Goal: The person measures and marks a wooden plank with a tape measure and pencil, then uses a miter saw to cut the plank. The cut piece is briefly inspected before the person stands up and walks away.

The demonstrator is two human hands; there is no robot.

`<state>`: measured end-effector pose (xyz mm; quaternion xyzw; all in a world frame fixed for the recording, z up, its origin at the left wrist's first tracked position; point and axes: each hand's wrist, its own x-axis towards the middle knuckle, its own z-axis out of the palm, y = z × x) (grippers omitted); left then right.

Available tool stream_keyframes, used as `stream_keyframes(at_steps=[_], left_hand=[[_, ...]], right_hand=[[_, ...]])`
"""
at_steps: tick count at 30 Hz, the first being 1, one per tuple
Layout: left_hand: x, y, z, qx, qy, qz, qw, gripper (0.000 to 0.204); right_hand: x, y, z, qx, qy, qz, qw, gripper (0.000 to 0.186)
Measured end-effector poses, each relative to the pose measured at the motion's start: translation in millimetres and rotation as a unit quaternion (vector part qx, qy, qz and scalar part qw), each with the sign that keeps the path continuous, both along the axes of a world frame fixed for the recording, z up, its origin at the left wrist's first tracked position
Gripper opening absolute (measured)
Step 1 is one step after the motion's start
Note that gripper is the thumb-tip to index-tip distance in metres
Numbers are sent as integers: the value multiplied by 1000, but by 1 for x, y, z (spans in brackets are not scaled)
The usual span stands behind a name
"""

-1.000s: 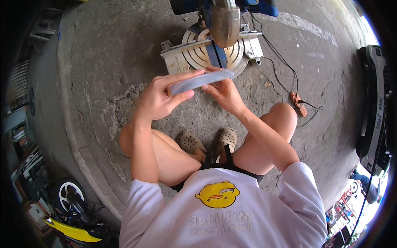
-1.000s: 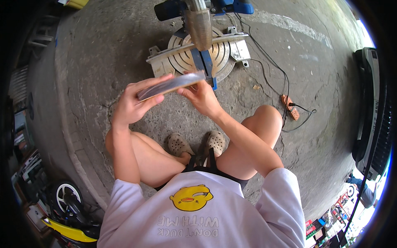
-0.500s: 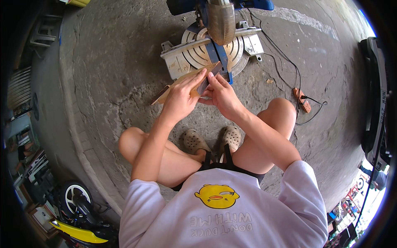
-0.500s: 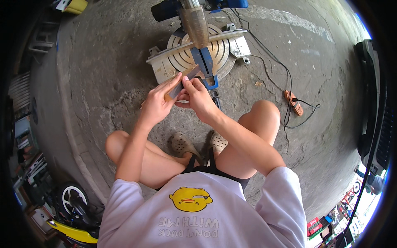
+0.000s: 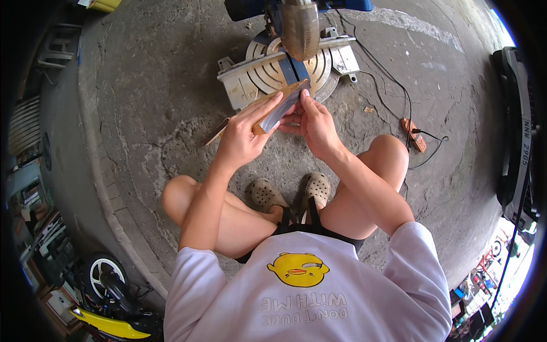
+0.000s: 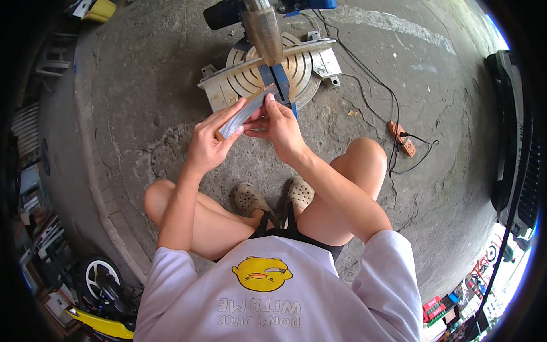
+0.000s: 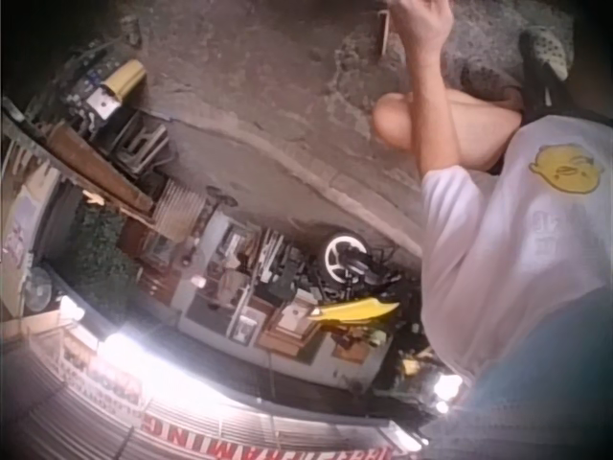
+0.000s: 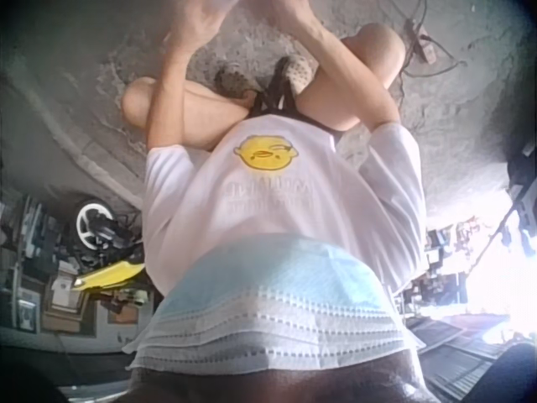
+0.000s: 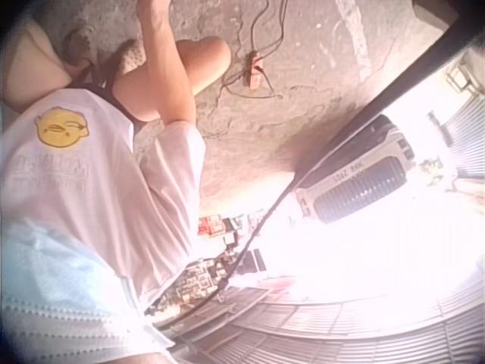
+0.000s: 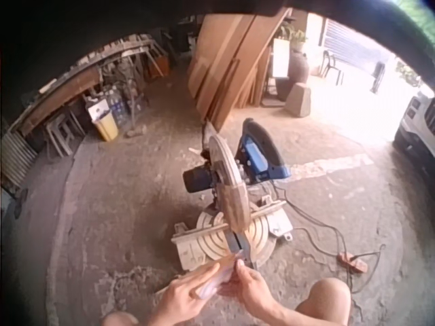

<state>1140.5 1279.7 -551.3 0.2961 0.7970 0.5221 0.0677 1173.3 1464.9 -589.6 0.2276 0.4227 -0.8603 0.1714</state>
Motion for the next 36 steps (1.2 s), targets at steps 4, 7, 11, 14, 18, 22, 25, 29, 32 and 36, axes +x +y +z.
stream_keyframes(at_steps=[4,7,11,14,18,22,25,29,32,36], left_hand=[[2,5,-6,-29,60,30,997,60],[13,16,-23,-88,121,51,987,63],[26,29,-43,-144,106,57,982,66],[32,30,-65,-160,82,33,983,68],[38,33,-81,-153,43,9,987,75],[15,25,-94,-239,43,-60,968,80],[1,27,-119,-319,91,-20,943,87],[-10,32,-173,-435,160,7,886,83],[-13,39,-201,-458,213,55,861,88],[-20,53,-218,-435,168,55,883,82]], right_hand=[[0,2,-2,-7,5,23,1000,46],[4,-7,0,23,-6,62,998,48],[11,-7,-11,31,-15,78,996,56],[16,-3,-25,38,-25,65,997,55],[14,13,-42,51,-27,117,991,56],[-4,36,-83,73,-21,161,984,56],[-26,43,-111,125,19,197,972,52],[-45,32,-154,203,45,151,966,47],[-51,33,-168,257,50,127,957,46],[-40,41,-194,628,145,88,760,51]])
